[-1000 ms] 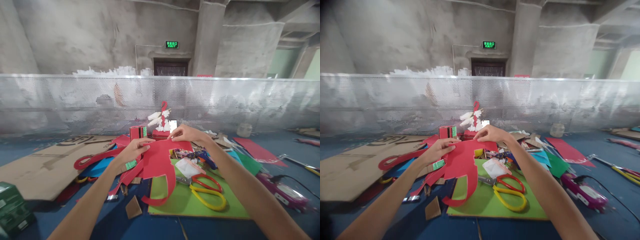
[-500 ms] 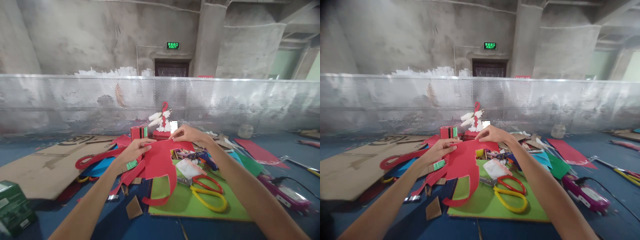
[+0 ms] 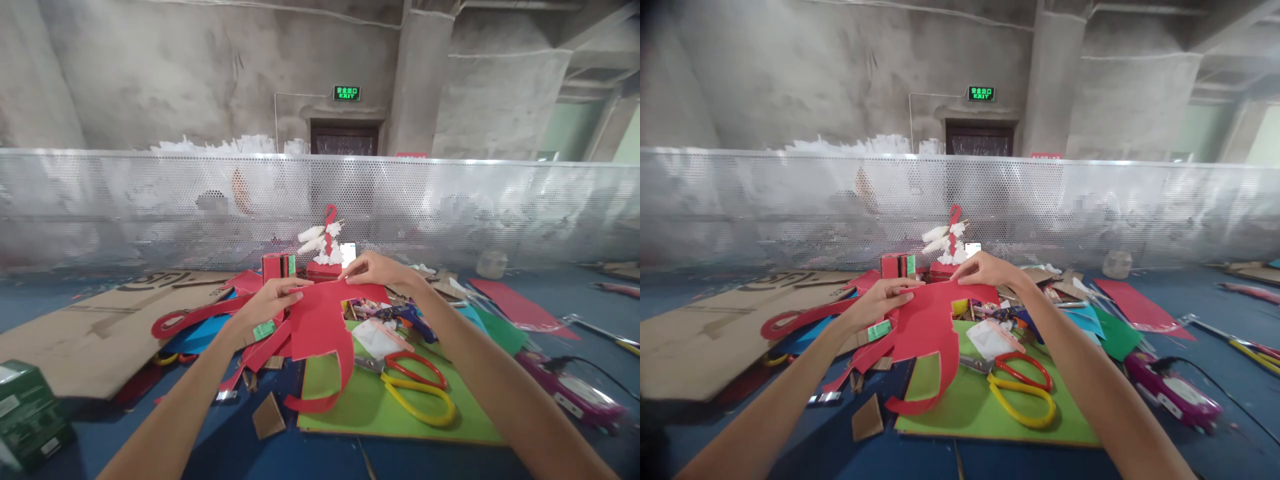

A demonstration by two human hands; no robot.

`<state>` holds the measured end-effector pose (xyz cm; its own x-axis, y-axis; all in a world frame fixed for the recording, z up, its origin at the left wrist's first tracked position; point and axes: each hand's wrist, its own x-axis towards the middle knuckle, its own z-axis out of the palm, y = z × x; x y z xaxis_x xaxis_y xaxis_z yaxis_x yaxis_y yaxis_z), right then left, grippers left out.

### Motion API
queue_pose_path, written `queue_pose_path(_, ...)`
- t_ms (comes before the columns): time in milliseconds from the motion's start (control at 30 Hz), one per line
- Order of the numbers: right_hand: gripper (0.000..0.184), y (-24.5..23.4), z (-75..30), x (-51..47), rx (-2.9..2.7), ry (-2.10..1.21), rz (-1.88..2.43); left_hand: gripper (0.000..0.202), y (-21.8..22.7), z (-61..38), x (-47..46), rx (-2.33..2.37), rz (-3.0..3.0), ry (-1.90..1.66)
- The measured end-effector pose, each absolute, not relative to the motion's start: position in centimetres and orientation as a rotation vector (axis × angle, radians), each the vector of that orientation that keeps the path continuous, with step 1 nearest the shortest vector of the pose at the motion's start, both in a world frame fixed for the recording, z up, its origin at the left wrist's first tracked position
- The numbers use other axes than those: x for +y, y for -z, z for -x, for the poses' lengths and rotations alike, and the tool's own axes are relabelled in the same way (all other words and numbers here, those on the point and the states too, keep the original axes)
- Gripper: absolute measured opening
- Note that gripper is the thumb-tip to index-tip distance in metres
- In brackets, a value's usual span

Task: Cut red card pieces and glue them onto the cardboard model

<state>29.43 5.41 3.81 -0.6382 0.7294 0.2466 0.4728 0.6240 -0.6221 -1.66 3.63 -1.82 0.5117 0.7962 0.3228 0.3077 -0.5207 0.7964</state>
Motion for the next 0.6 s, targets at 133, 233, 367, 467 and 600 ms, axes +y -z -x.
queue_pose_path(133, 0.027, -4.0, -29.3, 4.9, -2.344, -0.725, 0.946, 0.04, 1.7, 1.6, 3.3, 0.886, -2.011, -0.923)
queue_pose_path(233, 0.027, -4.3, -29.3, 4.7, -2.344, -0.715, 0.944, 0.04, 1.5, 1.7, 3.0, 0.838, -1.903, -0.926)
queue_pose_path(367, 0.028, -4.8, -29.4, 4.6, -2.344, -0.732, 0.915, 0.048, 1.0, 1.9, 2.5, 0.81, -1.712, -0.896)
queue_pose_path(467, 0.029, -5.1, -29.3, 4.3, -2.324, -0.76, 0.912, 0.055, 0.7, 2.0, 2.3, 0.795, -1.635, -0.892)
queue_pose_path(600, 0.026, -4.9, -29.2, 4.4, -2.313, -0.822, 0.939, 0.054, 0.9, 2.1, 2.5, 0.813, -1.671, -0.86)
